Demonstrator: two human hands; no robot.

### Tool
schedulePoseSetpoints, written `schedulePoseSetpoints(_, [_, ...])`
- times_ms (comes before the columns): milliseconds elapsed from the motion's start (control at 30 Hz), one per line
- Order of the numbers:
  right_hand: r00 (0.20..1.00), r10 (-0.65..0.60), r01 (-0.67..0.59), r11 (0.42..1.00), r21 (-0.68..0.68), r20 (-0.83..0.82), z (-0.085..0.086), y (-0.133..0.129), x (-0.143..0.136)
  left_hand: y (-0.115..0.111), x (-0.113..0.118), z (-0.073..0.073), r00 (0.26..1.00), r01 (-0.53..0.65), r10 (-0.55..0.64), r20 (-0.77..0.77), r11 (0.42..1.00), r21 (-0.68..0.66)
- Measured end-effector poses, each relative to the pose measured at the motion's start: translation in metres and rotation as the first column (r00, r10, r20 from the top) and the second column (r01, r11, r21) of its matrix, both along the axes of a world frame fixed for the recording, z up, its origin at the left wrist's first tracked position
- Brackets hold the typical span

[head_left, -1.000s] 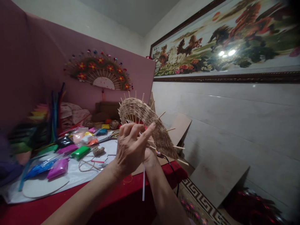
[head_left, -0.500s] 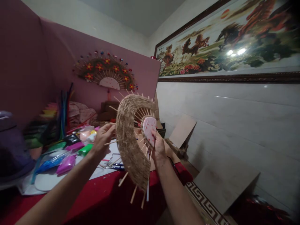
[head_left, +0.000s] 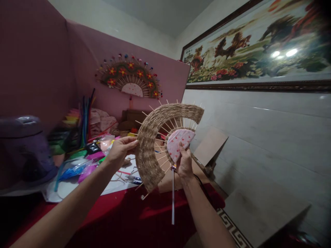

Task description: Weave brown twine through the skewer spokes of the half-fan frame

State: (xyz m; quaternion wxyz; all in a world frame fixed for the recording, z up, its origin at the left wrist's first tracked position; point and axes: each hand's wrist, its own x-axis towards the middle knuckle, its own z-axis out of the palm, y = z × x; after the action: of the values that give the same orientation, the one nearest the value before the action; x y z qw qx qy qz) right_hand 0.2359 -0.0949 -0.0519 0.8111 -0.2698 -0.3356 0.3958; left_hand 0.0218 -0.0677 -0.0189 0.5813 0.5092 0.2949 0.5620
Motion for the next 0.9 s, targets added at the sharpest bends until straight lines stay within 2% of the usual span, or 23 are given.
schedulePoseSetpoints(133, [0.990,0.137,-0.136,0.988,-0.080,0.017,0.007,0.004,0.010,0.014,-0.019,0.012,0.996,0.057,-0.057,-0.064,0.998,-0.004])
schedulePoseSetpoints(200, [0.995,0.090,-0.093,0.992,-0.080,-0.048,0.016,0.006,0.015,0.024,-0.031,0.012,0.997,-0.016,0.019,-0.078,0.999,0.041])
schedulePoseSetpoints(233, [0.995,0.038,-0.044,0.997,-0.069,-0.089,0.021,0.008,0.017,0.030,-0.037,0.010,0.991,-0.106,0.111,-0.080,0.992,0.063])
schedulePoseSetpoints(300, [0.990,-0.036,0.032,0.999,-0.035,-0.138,0.031,0.012,0.019,0.040,-0.047,-0.001,0.944,-0.301,0.315,-0.101,0.944,0.135])
schedulePoseSetpoints(367, [0.993,-0.021,0.020,1.000,-0.006,-0.119,0.038,0.017,0.017,0.048,-0.054,-0.018,0.866,-0.446,0.481,-0.140,0.868,0.219])
schedulePoseSetpoints(433, [0.996,0.044,-0.045,0.999,-0.017,-0.074,0.038,0.024,0.011,0.050,-0.058,-0.035,0.811,-0.506,0.559,-0.170,0.818,0.275])
schedulePoseSetpoints(467, [0.995,0.077,-0.079,0.996,-0.034,-0.061,0.037,0.028,0.005,0.050,-0.058,-0.042,0.808,-0.501,0.559,-0.185,0.818,0.281])
schedulePoseSetpoints(533, [0.988,0.135,-0.139,0.989,-0.054,-0.071,0.031,0.034,-0.008,0.045,-0.055,-0.051,0.875,-0.381,0.435,-0.210,0.889,0.254])
schedulePoseSetpoints(633, [0.974,0.188,-0.196,0.979,-0.051,-0.123,0.021,0.041,-0.029,0.035,-0.045,-0.055,0.963,-0.161,0.178,-0.200,0.982,0.097])
schedulePoseSetpoints(733, [0.950,0.241,-0.260,0.962,-0.078,-0.198,0.014,0.045,-0.046,0.024,-0.034,-0.053,0.990,0.008,-0.013,-0.139,0.999,-0.041])
schedulePoseSetpoints(900, [0.881,0.382,-0.429,0.893,-0.133,-0.278,0.002,0.044,-0.073,0.013,-0.023,-0.052,0.988,0.141,-0.138,0.064,0.989,-0.039])
